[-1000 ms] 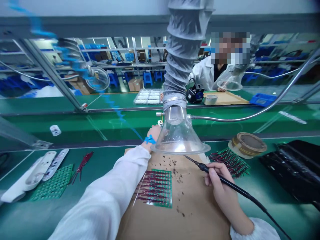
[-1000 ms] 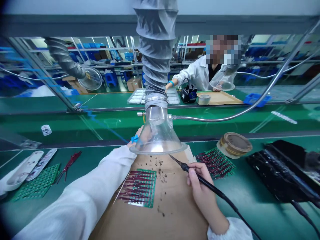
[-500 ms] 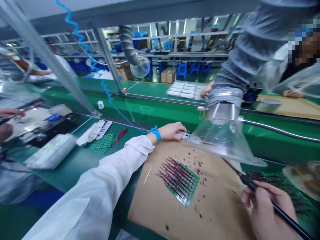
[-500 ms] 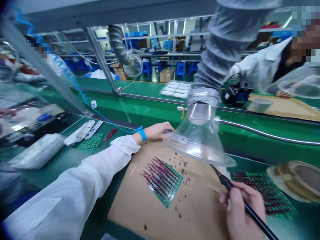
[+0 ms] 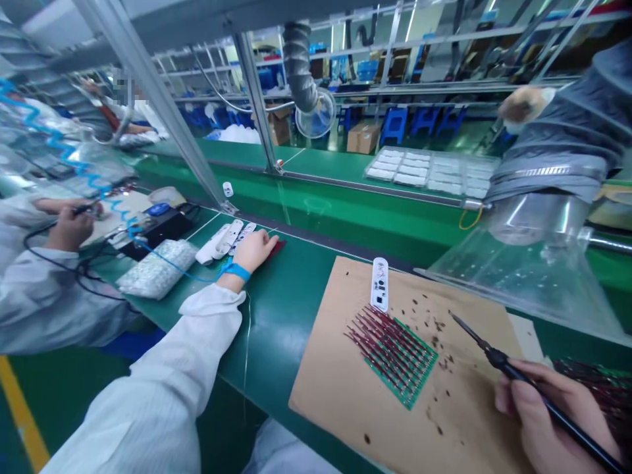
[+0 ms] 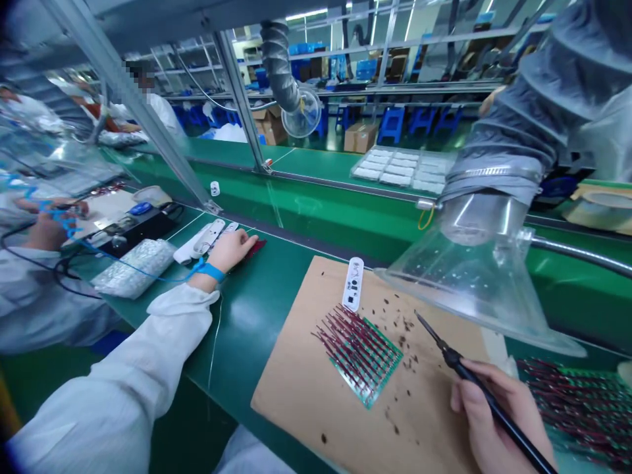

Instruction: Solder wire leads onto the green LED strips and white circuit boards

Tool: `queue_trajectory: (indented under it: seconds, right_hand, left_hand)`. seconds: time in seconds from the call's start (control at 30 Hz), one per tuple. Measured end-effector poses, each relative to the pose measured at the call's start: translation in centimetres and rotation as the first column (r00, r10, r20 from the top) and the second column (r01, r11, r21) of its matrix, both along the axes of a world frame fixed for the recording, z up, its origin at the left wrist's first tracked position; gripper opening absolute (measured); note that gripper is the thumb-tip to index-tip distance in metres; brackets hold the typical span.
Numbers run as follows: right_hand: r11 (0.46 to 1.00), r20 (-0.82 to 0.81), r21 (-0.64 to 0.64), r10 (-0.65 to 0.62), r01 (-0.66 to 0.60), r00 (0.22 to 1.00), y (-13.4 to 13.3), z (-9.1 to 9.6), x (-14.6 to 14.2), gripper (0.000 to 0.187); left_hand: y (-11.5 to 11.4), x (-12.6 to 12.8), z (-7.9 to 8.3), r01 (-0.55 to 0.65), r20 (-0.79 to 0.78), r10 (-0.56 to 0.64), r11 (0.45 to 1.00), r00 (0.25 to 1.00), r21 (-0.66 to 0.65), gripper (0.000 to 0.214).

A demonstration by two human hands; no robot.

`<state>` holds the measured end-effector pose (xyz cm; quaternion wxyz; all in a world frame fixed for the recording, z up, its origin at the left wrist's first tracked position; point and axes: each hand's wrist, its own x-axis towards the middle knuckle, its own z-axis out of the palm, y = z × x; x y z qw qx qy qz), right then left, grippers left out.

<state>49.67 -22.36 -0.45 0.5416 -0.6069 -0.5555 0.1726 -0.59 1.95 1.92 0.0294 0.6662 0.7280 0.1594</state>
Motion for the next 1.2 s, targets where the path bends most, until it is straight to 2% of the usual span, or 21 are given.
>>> queue_trajectory:
  seconds: [0.1,0.2,0.37,0.53,0.67,0.77,0.83,0.9,0.97,1.0,1.03,1.1,1.13,1.17,1.2]
  right_hand:
    - [1.000,0.097,-0.001,0.013,-0.012,0.995,-0.3,1.0,-1.1,0.025]
    - [0.997,0.086,0.003,0.080,-0.081,0.993,-0.8,1.2,-1.4,0.027]
    - [0.997,0.069,-0.054,0.059,-0.055,0.996,-1.1,1.2,-1.2,0.025]
    - [0.991,0.030,-0.113,0.081,-0.077,0.996,0.1,1.8,-1.6,0.030]
    - [0.973,0.018,-0.182,0.144,-0.139,0.989,1.3,2.7,-3.2,0.034]
    - [0.960,0.015,-0.211,0.190,-0.183,0.982,1.9,2.5,-4.7,0.035]
    - [0.959,0.072,-0.209,0.212,-0.194,0.975,2.1,1.7,-5.4,0.037]
    - [0.959,0.116,-0.202,0.225,-0.198,0.968,2.2,0.9,-5.8,0.039]
    - [0.966,0.068,-0.181,0.202,-0.187,0.977,2.3,0.5,-5.7,0.042]
    - [0.969,0.019,-0.169,0.187,-0.181,0.982,2.4,0.6,-5.5,0.043]
    - [0.972,-0.032,-0.157,0.172,-0.175,0.985,2.6,1.0,-5.3,0.044]
    - [0.969,-0.104,-0.167,0.165,-0.181,0.981,3.3,2.2,-4.8,0.043]
    - [0.963,-0.115,-0.187,0.175,-0.194,0.978,3.9,2.9,-4.5,0.042]
    - [0.957,-0.114,-0.207,0.184,-0.204,0.976,4.5,3.6,-4.4,0.041]
    - [0.951,-0.108,-0.224,0.191,-0.211,0.976,5.2,4.2,-4.3,0.041]
  left_hand:
    - [0.0,-0.7,-0.5,0.010,-0.012,-0.010,0.999,1.000,-0.052,0.031]
    - [0.0,-0.5,-0.7,0.039,-0.019,-0.041,0.996,0.999,-0.076,0.022]
    - [0.1,-0.6,-0.3,0.036,-0.027,-0.039,0.995,0.999,-0.091,0.020]
    - [-0.2,-0.6,-0.2,0.004,0.004,-0.003,0.994,1.000,-0.114,0.033]
    - [-0.2,-0.6,-0.3,0.000,0.033,0.005,0.990,0.999,-0.140,0.027]
    - [-0.1,-0.9,-0.3,0.002,0.045,0.005,0.989,0.999,-0.146,0.020]
    - [-0.2,-0.9,-0.1,0.004,0.048,0.001,0.993,0.999,-0.119,0.020]
    - [-0.6,-0.3,0.1,0.027,0.070,-0.026,1.000,0.997,-0.007,0.023]
    - [-1.6,1.4,0.2,0.094,0.181,-0.115,0.988,0.977,0.121,0.026]
    - [-2.2,2.6,0.2,0.158,0.285,-0.195,0.977,0.939,0.146,0.025]
    - [-2.9,4.2,0.1,0.248,0.411,-0.284,0.959,0.866,0.140,0.024]
    - [-4.0,7.7,-0.1,0.484,0.674,-0.398,0.872,0.622,0.068,0.025]
    - [-4.3,9.5,-0.2,0.586,0.766,-0.406,0.809,0.498,0.047,0.026]
    - [-4.4,11.3,-0.3,0.652,0.824,-0.396,0.757,0.405,0.043,0.028]
    - [-4.2,12.9,-0.3,0.693,0.851,-0.390,0.720,0.351,0.044,0.030]
